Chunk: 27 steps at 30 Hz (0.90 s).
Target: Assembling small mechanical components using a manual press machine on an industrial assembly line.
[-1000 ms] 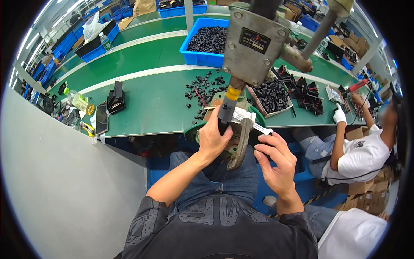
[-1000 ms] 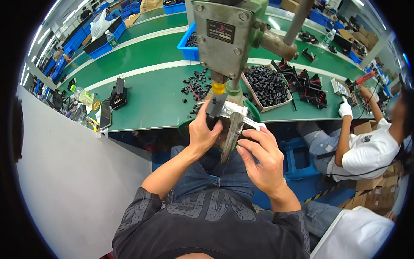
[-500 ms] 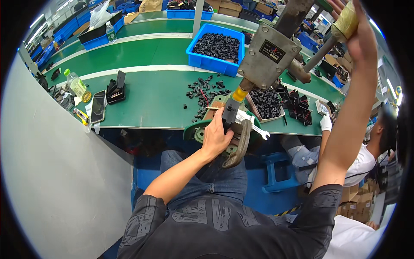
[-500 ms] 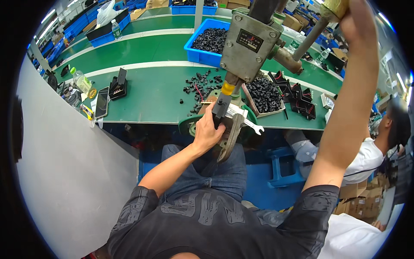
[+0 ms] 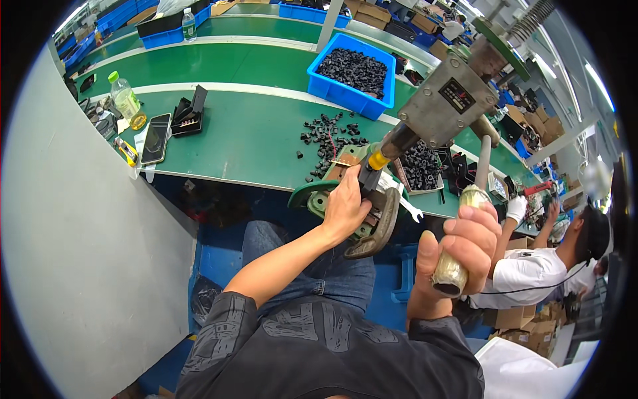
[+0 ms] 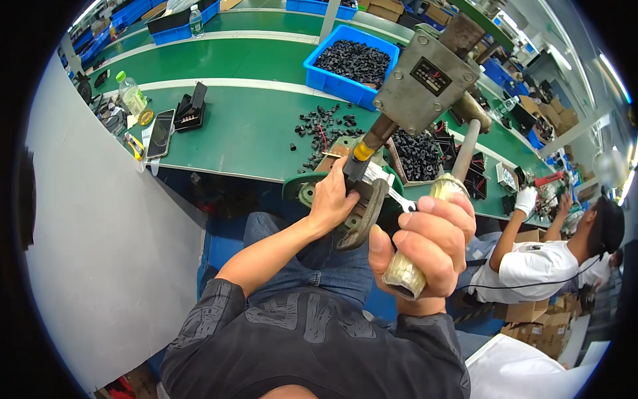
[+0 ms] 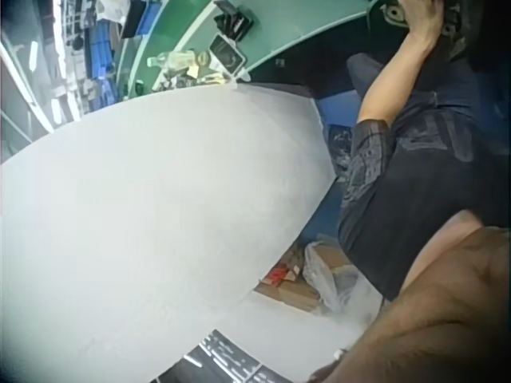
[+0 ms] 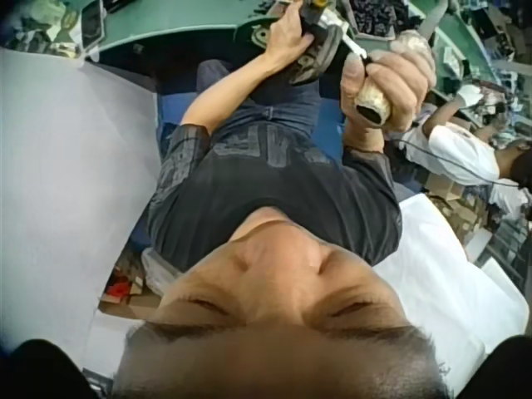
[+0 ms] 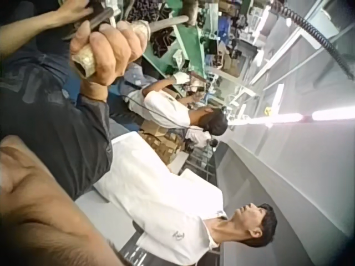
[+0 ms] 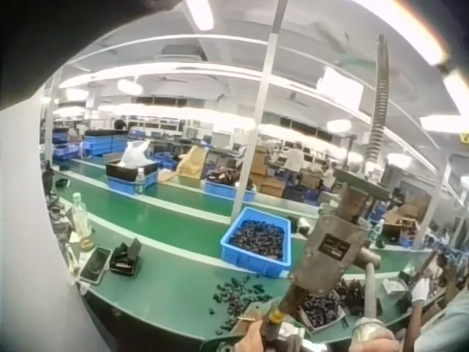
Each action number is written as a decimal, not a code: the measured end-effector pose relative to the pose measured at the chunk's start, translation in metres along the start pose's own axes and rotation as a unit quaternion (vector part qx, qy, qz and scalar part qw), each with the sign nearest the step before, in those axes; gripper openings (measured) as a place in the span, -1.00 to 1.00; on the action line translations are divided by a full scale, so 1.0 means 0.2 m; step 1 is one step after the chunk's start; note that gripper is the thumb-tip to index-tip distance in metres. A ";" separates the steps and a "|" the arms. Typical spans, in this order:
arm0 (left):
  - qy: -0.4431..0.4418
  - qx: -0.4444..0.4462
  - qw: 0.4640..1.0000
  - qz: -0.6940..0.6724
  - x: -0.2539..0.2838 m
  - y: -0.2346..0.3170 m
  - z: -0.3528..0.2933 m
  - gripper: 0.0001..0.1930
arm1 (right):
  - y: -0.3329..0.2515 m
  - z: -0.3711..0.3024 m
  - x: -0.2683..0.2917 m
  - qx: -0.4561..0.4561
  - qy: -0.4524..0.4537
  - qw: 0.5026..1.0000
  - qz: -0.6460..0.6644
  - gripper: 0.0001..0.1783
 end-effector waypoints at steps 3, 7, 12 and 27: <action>0.009 -0.011 1.000 0.013 0.00 -0.01 0.01 -0.22 | 0.00 0.00 0.00 -0.009 -0.001 1.000 -0.018 -0.64; -0.009 0.018 1.000 0.001 -0.01 -0.04 0.01 -0.20 | 0.00 -0.04 -0.03 -0.023 0.021 0.999 -0.006 -0.60; -0.010 0.006 1.000 0.004 0.01 -0.03 0.03 -0.17 | 0.00 -0.27 -0.12 0.062 0.023 0.997 -0.029 -0.57; 0.127 -0.073 0.989 -0.008 0.05 0.03 0.03 -0.33 | 1.33 0.67 -0.08 -0.257 0.099 0.944 0.183 -0.42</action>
Point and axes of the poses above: each hand's wrist, its own z-axis towards the middle knuckle, its own x-axis out of the back of the hand, y = z × x, the point moved 10 cm from there along z, towards the middle knuckle, and after that the axes turned 14 degrees about -z, right-handed, at the moved point
